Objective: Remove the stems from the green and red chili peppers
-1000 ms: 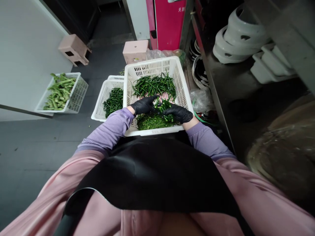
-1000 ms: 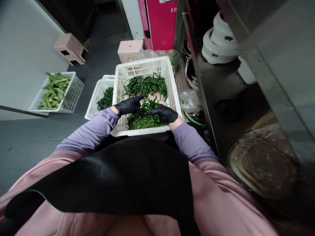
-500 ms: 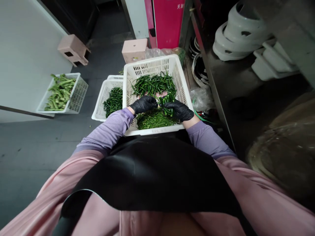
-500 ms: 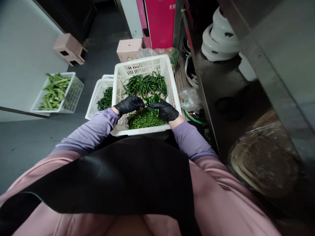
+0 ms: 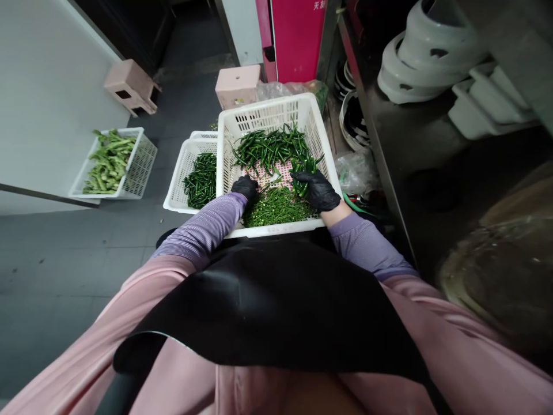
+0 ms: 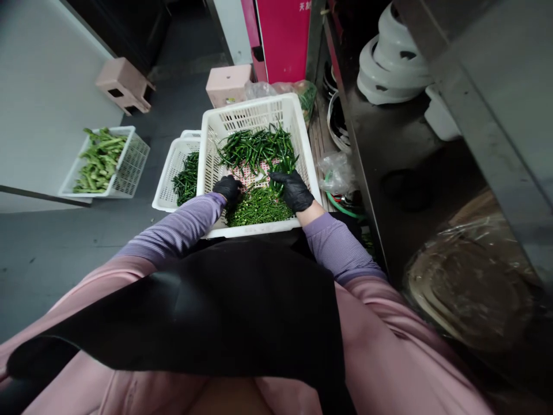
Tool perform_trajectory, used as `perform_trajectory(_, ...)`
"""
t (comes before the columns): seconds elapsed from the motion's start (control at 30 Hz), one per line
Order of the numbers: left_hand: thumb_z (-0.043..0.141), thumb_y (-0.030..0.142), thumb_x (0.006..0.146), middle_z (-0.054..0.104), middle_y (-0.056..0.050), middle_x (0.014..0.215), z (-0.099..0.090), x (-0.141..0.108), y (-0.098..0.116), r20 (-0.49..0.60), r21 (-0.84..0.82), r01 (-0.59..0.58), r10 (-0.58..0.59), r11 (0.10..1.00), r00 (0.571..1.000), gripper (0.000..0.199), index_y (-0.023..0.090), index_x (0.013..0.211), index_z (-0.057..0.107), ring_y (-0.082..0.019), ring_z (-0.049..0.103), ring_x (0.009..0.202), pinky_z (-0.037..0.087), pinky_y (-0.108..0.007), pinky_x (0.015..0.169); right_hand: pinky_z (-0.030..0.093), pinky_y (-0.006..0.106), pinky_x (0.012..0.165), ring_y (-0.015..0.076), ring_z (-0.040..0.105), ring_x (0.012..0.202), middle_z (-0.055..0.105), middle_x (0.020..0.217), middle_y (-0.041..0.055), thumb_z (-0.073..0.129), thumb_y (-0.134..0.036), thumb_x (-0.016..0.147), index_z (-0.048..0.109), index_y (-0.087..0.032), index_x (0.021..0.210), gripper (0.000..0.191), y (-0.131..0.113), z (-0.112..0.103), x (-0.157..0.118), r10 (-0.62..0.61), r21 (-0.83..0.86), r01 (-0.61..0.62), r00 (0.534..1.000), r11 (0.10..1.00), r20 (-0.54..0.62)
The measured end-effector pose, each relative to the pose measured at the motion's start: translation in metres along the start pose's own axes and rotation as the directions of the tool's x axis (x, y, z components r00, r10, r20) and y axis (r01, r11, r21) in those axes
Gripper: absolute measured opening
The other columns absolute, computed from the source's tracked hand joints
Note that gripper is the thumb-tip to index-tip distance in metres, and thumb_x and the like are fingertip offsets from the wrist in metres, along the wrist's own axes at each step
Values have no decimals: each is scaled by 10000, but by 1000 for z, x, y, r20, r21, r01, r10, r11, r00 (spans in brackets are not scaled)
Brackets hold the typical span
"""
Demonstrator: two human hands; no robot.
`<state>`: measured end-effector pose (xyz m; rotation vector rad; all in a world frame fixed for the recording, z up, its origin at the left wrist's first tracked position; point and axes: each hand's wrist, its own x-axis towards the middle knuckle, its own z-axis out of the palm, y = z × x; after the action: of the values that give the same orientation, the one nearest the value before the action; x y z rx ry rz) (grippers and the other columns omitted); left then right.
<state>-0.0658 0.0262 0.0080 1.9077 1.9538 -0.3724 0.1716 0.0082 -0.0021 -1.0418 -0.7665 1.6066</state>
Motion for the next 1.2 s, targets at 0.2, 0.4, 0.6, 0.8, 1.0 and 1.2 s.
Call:
perform_trajectory(0.2, 734, 287, 975, 681, -223, 1547, 22, 16, -4, 122, 177, -46, 25, 983, 992, 505, 196, 1465, 815, -392, 653, 1457, 527, -458, 1245, 686, 423, 1003, 272, 826, 1057, 842, 860, 23, 814, -184, 696, 787, -222, 803, 117, -4, 3, -4, 172, 45, -172, 985, 984, 0)
perform_trajectory(0.4, 781, 265, 941, 751, -197, 1435, 11, 13, -5, 54, 55, -60, 57, 997, 997, 406, 177, 1329, 859, -358, 710, 1352, 562, -409, 1160, 683, 374, 839, 236, 810, 885, 819, 806, 6, 860, -192, 679, 786, -226, 815, 158, -11, -4, -6, 253, 7, -254, 964, 967, 78)
perform_trajectory(0.6, 792, 221, 982, 701, -34, 721, -14, 0, 4, -61, -655, -88, 64, 751, 996, 170, 155, 856, 698, -178, 699, 749, 605, -323, 850, 639, 338, 724, 213, 770, 774, 828, 809, 14, 911, -173, 608, 770, -210, 802, 242, -16, -2, -10, 338, -36, -337, 926, 941, 166)
perform_trajectory(0.8, 939, 337, 897, 588, 40, 554, -35, -30, 20, -44, -899, -167, 295, 405, 954, 344, 158, 800, 662, -97, 522, 496, 453, -235, 569, 652, 366, 731, 236, 767, 769, 785, 738, 4, 959, -185, 584, 777, -228, 874, 345, -17, 3, -21, 372, -35, -378, 884, 925, 283)
perform_trajectory(1.0, 951, 421, 880, 511, 52, 506, -46, -40, 32, -42, -861, -190, 306, 472, 951, 430, 165, 723, 643, -77, 426, 464, 356, -227, 512, 683, 398, 873, 279, 817, 946, 813, 822, -18, 898, -183, 590, 809, -249, 1014, 438, -20, 2, -29, 313, -22, -322, 900, 947, 304)
perform_trajectory(1.2, 836, 366, 960, 545, 39, 617, -38, -37, 35, -138, -622, -229, 183, 749, 973, 294, 140, 838, 694, -112, 521, 653, 472, -244, 695, 681, 476, 966, 310, 803, 1042, 803, 841, -3, 869, -195, 644, 752, -279, 883, 279, -18, 6, -31, 255, -51, -250, 947, 967, 194)
